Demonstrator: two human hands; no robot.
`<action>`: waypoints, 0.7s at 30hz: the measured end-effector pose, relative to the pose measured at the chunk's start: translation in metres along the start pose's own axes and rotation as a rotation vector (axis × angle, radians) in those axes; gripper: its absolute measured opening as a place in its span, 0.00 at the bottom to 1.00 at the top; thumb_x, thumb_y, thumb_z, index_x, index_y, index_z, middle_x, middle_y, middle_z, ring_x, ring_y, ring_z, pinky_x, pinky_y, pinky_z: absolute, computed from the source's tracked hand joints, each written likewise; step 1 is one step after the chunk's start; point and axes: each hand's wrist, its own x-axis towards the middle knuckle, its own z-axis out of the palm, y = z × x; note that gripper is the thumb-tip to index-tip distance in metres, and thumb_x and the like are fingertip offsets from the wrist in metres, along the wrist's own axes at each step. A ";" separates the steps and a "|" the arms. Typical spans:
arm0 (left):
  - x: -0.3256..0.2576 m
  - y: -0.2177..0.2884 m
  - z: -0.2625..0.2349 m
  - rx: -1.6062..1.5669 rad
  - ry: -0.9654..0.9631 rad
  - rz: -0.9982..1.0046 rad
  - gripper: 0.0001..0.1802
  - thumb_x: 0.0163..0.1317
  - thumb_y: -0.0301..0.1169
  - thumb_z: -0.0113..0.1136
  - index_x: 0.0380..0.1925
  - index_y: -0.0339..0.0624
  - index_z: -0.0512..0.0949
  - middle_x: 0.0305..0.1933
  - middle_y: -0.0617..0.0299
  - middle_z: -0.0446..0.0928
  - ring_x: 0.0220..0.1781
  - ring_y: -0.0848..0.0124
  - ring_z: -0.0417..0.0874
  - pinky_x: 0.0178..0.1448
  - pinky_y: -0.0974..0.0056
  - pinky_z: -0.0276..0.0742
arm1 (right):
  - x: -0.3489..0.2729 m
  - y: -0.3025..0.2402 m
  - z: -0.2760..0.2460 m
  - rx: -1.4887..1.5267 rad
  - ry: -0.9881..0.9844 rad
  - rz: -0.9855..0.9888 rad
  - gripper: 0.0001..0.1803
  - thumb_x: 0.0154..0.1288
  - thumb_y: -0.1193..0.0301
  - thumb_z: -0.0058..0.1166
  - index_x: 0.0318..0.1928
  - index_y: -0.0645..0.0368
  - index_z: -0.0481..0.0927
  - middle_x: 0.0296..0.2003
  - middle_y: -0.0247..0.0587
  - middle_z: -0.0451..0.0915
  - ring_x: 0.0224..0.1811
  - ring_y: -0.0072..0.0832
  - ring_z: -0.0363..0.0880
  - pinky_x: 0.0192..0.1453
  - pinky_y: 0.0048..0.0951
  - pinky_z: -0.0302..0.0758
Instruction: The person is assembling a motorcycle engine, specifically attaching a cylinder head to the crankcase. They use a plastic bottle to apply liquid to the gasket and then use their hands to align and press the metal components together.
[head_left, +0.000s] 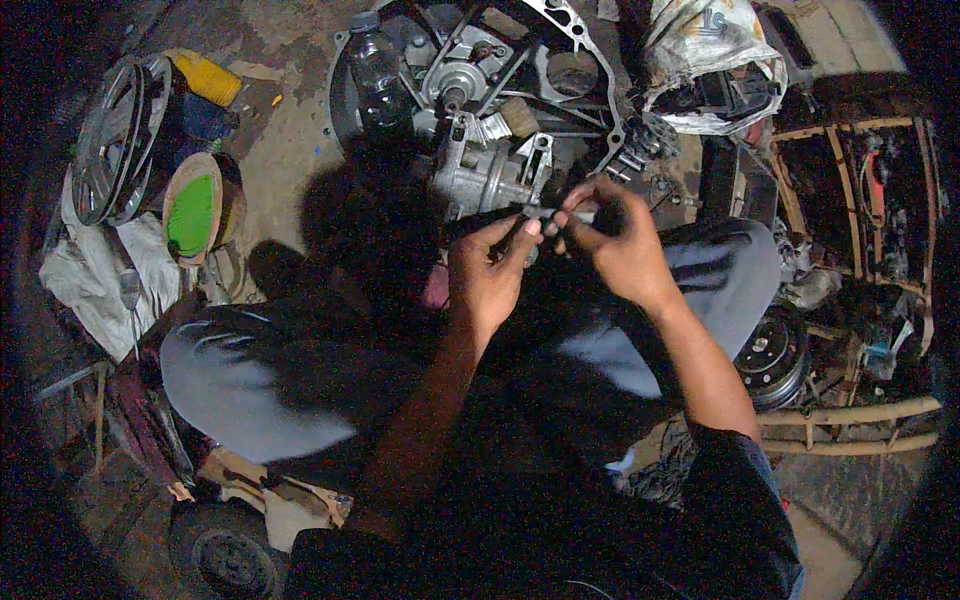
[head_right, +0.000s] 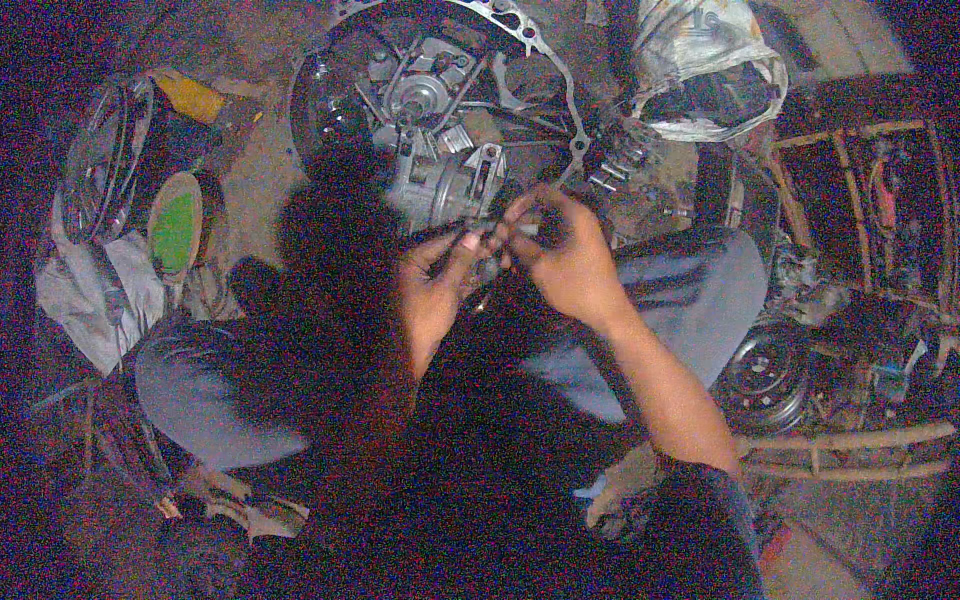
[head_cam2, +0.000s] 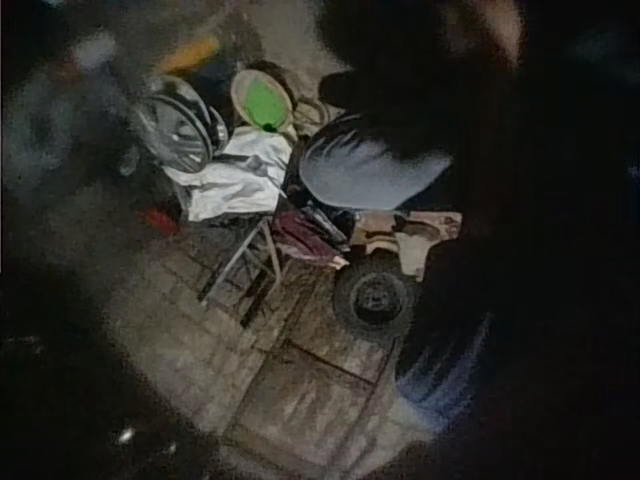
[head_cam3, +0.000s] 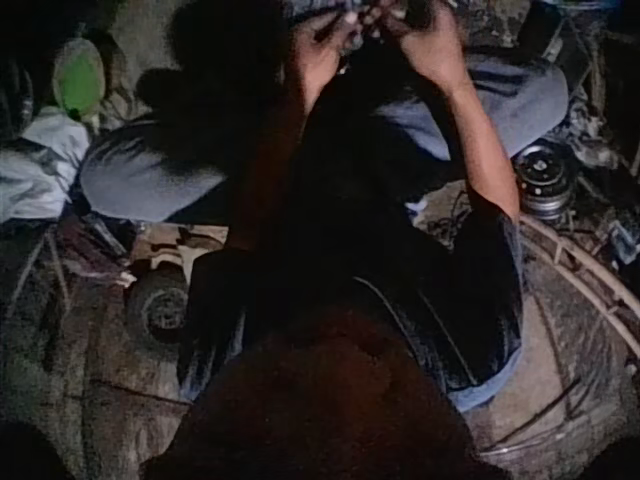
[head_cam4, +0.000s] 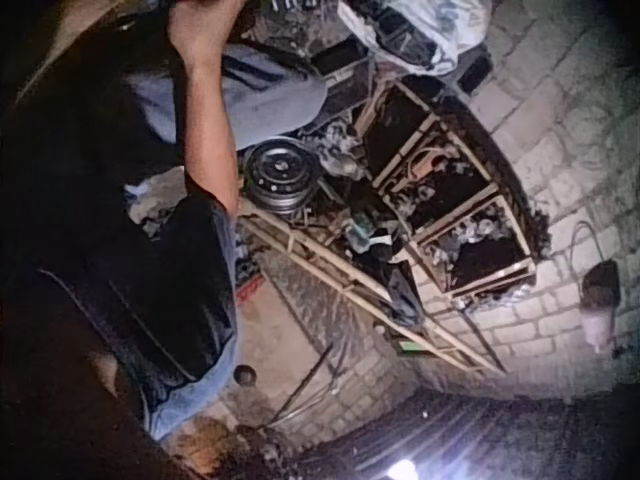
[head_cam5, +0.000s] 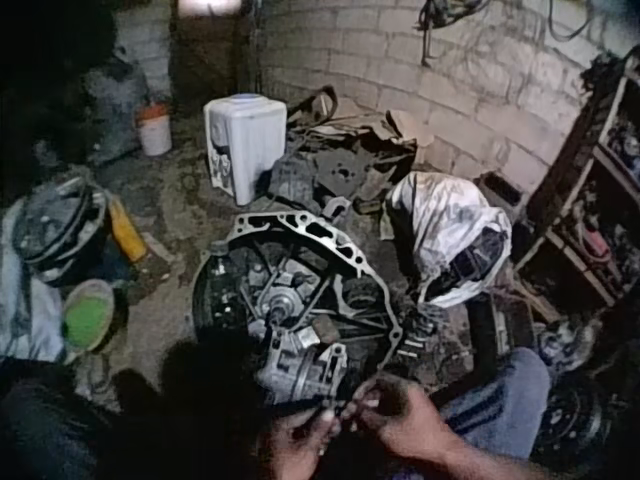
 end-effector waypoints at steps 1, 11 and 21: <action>-0.003 0.009 0.002 -0.060 -0.007 -0.072 0.15 0.71 0.39 0.64 0.44 0.37 0.87 0.33 0.64 0.88 0.33 0.80 0.84 0.36 0.69 0.77 | 0.001 0.005 -0.001 0.015 -0.072 -0.008 0.05 0.66 0.83 0.58 0.41 0.64 0.79 0.33 0.41 0.84 0.37 0.29 0.85 0.45 0.32 0.81; 0.006 0.002 0.001 0.005 0.121 0.072 0.15 0.70 0.38 0.65 0.44 0.37 0.86 0.38 0.59 0.88 0.37 0.74 0.86 0.41 0.68 0.80 | 0.000 -0.013 0.004 -0.276 -0.274 0.236 0.12 0.73 0.70 0.58 0.47 0.68 0.81 0.34 0.48 0.86 0.31 0.31 0.85 0.37 0.32 0.81; -0.002 0.134 -0.074 0.494 -0.047 0.503 0.15 0.67 0.39 0.67 0.44 0.38 0.84 0.40 0.55 0.86 0.41 0.66 0.87 0.46 0.62 0.81 | -0.013 0.010 0.026 -0.507 0.290 -0.043 0.20 0.71 0.72 0.55 0.59 0.71 0.76 0.47 0.67 0.82 0.54 0.60 0.80 0.57 0.51 0.75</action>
